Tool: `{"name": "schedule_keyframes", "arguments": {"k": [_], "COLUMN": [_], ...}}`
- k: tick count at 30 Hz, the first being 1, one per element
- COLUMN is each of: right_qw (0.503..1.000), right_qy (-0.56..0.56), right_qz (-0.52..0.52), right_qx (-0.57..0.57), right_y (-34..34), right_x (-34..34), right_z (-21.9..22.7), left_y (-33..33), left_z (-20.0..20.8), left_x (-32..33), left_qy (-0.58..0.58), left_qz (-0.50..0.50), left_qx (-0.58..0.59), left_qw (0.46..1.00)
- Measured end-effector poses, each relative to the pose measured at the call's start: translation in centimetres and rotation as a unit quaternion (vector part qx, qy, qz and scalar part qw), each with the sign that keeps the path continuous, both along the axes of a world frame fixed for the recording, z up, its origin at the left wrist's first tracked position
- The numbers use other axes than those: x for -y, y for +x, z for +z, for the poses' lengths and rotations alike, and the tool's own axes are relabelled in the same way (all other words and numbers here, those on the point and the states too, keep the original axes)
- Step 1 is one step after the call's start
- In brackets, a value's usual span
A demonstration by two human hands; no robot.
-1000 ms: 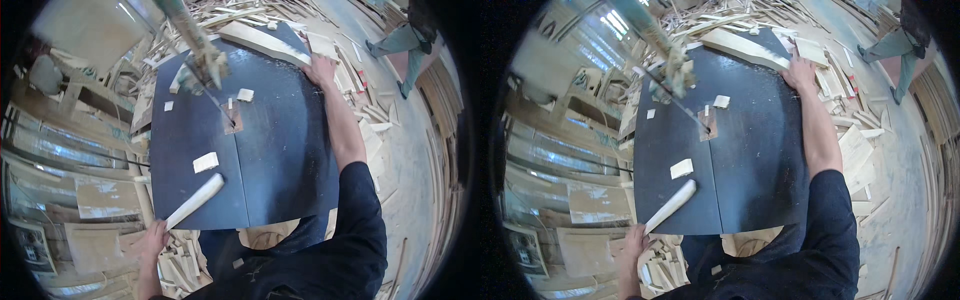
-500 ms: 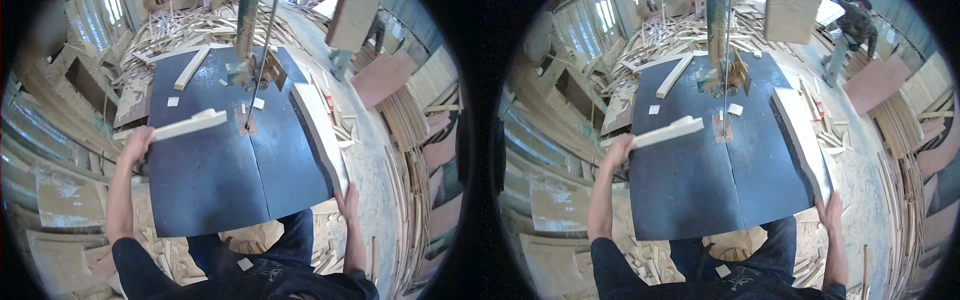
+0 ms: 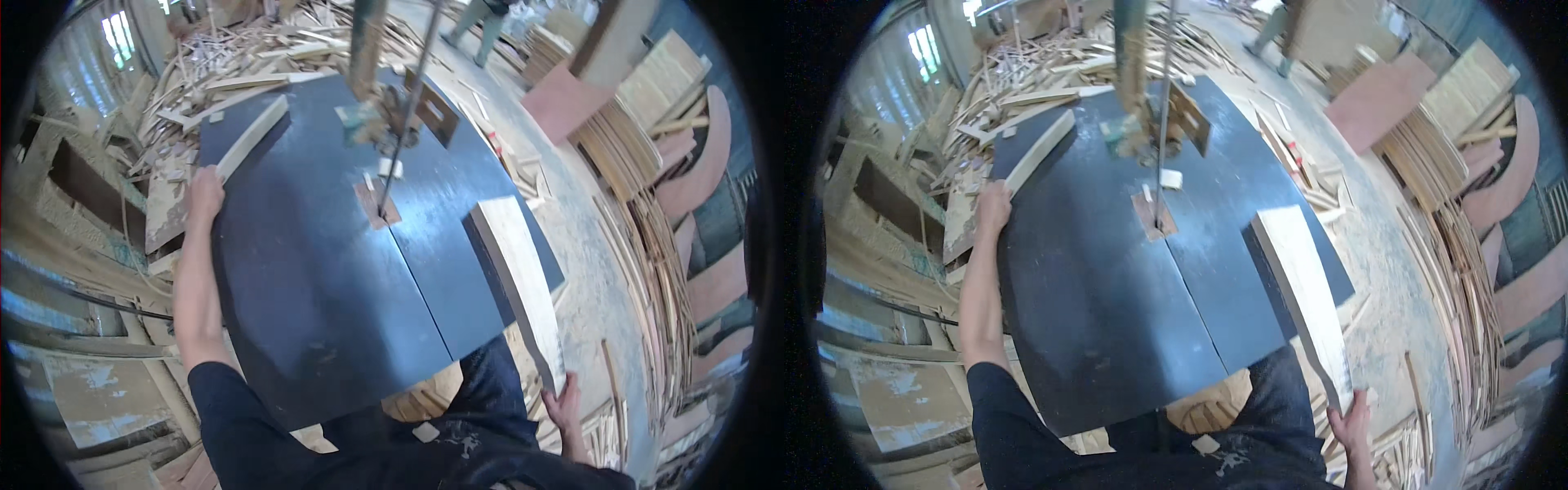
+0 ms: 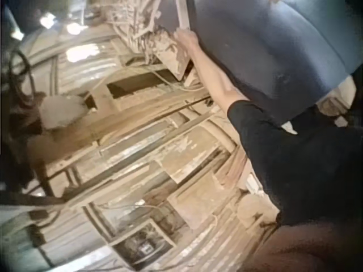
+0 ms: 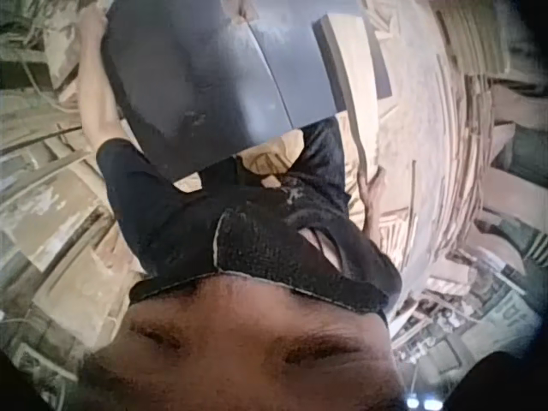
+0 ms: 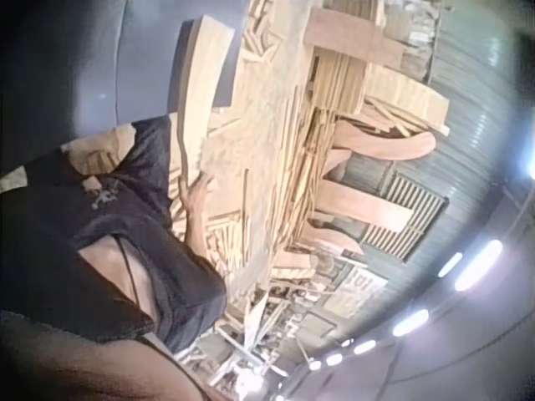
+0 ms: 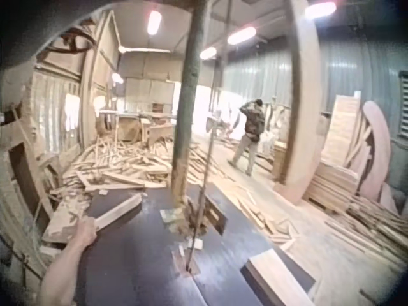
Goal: Cutting and shaping wooden pieces using a stationary bandsaw in a workshop.
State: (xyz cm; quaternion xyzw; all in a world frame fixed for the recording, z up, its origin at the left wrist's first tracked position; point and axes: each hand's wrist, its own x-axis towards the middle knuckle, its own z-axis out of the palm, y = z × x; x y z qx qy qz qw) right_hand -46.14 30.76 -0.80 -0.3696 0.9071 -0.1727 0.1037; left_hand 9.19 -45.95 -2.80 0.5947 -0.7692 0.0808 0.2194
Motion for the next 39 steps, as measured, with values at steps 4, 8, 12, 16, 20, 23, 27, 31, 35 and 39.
{"name": "schedule_keyframes", "arguments": {"k": [4, 8, 12, 16, 20, 23, 27, 31, 35, 39], "right_qw": [0.998, 1.0, 0.999, 0.999, 0.987, 0.992, 0.979, 0.99, 0.99, 0.978], "right_qy": [0.049, -0.009, 0.021, 0.008, 0.155, 0.09, -0.053, -0.018, -0.005, 0.007], "right_qz": [-0.023, -0.011, -0.005, 0.014, 0.032, 0.085, 0.007, 0.053, 0.093, 0.121], "right_qx": [0.034, 0.007, -0.024, -0.048, 0.005, 0.008, 0.197, 0.127, 0.11, 0.169], "right_y": [0.9, 0.8, 1.1, 1.5, 1.6, 2.7, 3.9, 3.8, 5.3, 6.3], "right_x": [2.9, 3.5, 2.9, 2.8, 3.1, 3.3, 3.3, 7.2, 9.5, 8.1], "right_z": [2.7, 2.3, 2.1, 2.1, 3.8, 2.3, 0.6, 1.3, 2.7, 5.6], "left_y": [0.2, -3.7, -7.5, -9.6, -6.8, 0.1, 0.1, 2.7, 1.3, 1.8], "left_z": [1.7, 4.5, 5.4, 4.2, 2.8, 2.2, 4.6, 5.5, 4.7, 3.2], "left_x": [-5.5, -8.0, -7.8, -4.6, 0.1, -2.7, -17.0, -31.1, -35.5, -33.4], "left_qy": [-0.059, 0.036, 0.103, 0.117, -0.003, -0.006, -0.02, 0.049, 0.151, 0.059], "left_qz": [-0.193, -0.261, -0.334, -0.359, 0.066, 0.005, -0.029, 0.029, 0.094, 0.07], "left_qx": [-0.086, -0.122, -0.09, 0.0, 0.014, 0.155, -0.206, -0.324, -0.357, -0.428], "left_qw": [0.976, 0.957, 0.933, 0.926, 0.998, 0.988, 0.978, 0.944, 0.917, 0.899]}}
